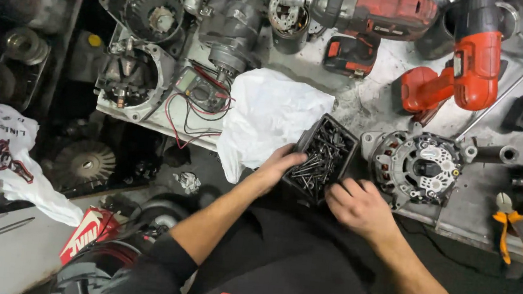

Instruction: The person uses a soldering iron to apply heat to a component on an alternator while feeding solder wire. They then use a hammer to tap the alternator housing and later sort through a tray of screws and bolts on the workbench.

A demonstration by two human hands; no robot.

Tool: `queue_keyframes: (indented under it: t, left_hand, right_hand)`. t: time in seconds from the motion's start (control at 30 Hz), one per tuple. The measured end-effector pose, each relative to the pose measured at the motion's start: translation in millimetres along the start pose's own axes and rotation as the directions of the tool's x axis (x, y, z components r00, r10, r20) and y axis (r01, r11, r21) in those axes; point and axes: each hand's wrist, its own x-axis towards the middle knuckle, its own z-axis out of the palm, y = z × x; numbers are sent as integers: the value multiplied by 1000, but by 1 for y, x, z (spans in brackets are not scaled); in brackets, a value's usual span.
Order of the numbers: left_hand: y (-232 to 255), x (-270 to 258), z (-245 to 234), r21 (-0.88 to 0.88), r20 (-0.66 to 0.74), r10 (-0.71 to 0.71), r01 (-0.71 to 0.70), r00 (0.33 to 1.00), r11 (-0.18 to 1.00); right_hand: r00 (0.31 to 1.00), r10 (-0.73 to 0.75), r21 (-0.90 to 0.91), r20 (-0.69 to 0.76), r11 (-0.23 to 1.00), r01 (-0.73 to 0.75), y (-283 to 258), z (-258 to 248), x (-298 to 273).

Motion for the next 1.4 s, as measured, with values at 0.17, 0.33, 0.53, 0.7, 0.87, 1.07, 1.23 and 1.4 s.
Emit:
queue_keyframes:
  t: [0.17,0.33,0.53,0.7,0.87,1.07,1.23,1.4]
  left_hand:
    - [31,-1,7,389,106,223,-247,969,888]
    - [84,-17,19,787,66,321,-247,945,565]
    - [91,-41,14,927,47,543,-239,838,289]
    - [110,-50,26,897,285,610,-430,739,101]
    - [108,-20,43,740,668,355,-633,653,-229]
    - [107,-9,44,761,649,297,-589,701,-271]
    - [91,-1,31,757,652,363,-598,666,-262]
    - [98,-11,38,748,664,369,-590,651,-304]
  right_hand:
    - [940,339,51,28,939,-341,-20,21,-6]
    - [844,536,78,24,840,-536,-39,41,-11]
    - [694,719,279,19,663,-695,-56,44,-3]
    - [557,829,335,-56,541,-772,-61,52,0]
    - [515,857,461,-3,458,-760,-62,52,1]
    - [485,874,545,24,395,-739,-69,51,-6]
    - [454,891,523,-12,393,-756,-81,63,-25]
    - [429,903,545,17,352,-761,-84,54,-15]
